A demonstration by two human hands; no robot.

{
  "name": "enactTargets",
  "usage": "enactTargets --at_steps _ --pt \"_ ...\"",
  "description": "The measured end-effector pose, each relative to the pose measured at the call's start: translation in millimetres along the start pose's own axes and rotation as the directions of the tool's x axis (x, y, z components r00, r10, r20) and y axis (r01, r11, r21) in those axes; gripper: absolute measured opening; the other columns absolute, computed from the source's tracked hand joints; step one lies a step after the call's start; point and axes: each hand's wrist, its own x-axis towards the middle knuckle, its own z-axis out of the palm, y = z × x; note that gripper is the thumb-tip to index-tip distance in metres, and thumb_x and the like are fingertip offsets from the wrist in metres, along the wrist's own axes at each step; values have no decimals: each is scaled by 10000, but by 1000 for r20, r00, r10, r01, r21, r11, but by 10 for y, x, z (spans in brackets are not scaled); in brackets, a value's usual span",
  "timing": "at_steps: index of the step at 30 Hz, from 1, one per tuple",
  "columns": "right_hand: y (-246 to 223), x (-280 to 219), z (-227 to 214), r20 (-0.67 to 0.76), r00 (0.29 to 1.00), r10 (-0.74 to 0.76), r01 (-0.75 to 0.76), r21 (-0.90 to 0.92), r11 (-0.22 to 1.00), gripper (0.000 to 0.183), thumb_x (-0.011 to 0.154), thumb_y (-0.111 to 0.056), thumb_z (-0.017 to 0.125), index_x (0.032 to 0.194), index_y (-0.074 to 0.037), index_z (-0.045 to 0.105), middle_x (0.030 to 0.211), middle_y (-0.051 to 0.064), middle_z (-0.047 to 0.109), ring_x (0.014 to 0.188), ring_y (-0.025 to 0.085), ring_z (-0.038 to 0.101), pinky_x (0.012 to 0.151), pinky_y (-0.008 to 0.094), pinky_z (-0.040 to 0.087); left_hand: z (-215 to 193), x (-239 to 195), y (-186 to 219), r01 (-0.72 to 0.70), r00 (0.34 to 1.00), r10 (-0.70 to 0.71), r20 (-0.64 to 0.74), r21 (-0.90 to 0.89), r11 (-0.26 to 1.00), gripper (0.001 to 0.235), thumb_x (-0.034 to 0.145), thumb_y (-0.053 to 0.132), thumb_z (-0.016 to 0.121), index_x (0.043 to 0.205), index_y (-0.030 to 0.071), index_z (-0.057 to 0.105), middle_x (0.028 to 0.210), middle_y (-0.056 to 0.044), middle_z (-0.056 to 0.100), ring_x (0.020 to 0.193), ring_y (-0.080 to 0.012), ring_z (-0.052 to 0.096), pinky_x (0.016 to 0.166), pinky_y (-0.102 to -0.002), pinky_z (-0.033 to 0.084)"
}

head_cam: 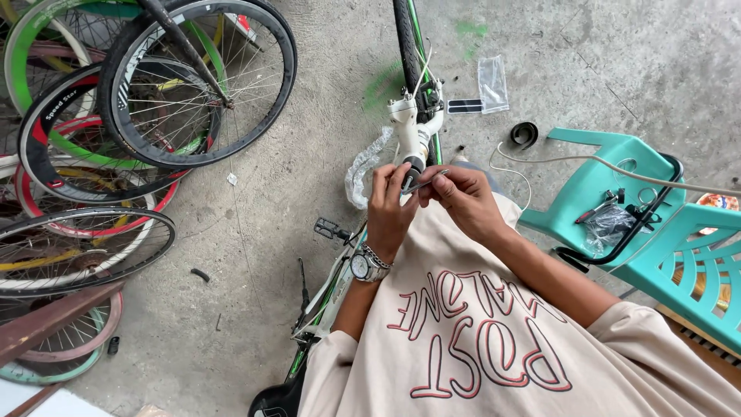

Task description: The person assembles a bicycle by attaching the handlebars to the stem and tightening the bolts. They use an Allen key to secure the components and adjust the handlebar position.

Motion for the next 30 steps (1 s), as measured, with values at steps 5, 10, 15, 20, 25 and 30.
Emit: enactTargets --at_steps 5,10,15,20,25,30 --pt "-442 117 491 124 990 -74 108 -299 948 268 1075 -168 533 1019 45 686 929 155 718 857 177 693 808 338 576 -1 -12 87 135 990 -137 -23 -67 988 406 791 -35 752 1175 -28 621 1120 -171 551 1010 -354 647 841 -437 595" --pt "-471 194 561 190 978 -84 174 -530 830 207 1063 -162 567 1031 -19 713 708 84 710 683 127 643 708 308 545 -29 97 134 38 996 -27 -90 123 992 134 854 28 755 943 18 656 1052 -100 582 947 -264 655 774 -367 598" --pt "-489 190 667 356 911 -210 413 -799 436 236 1082 -129 520 1257 -2 613 606 69 647 578 323 615 771 383 513 178 -107 -14 112 969 -132 -210 -104 988 84 894 -68 667 953 -12 687 1036 -106 622 909 -300 690 787 -368 615" --pt "-321 192 686 600 772 -209 626 -774 92 78 1013 -111 553 1034 -52 600 698 108 627 710 312 660 788 414 456 353 -174 58 209 960 -261 -106 -352 912 276 924 139 654 1176 26 660 1098 -107 664 1133 -296 611 1014 -385 508" --pt "-211 -29 591 678 729 -95 678 -734 -42 152 818 -222 726 867 -176 590 809 40 487 819 275 515 808 428 367 451 -193 46 103 804 -531 -270 -815 570 431 970 500 534 1198 141 597 1123 -36 629 1051 -157 558 1121 -316 373" --pt "-73 -89 542 638 716 -285 676 -735 52 221 982 -277 629 838 -133 542 1018 100 536 938 332 524 816 422 375 189 -273 -175 208 961 -278 -17 -620 757 648 920 415 685 1316 -93 617 1258 -206 477 1141 -284 578 994 -339 551"
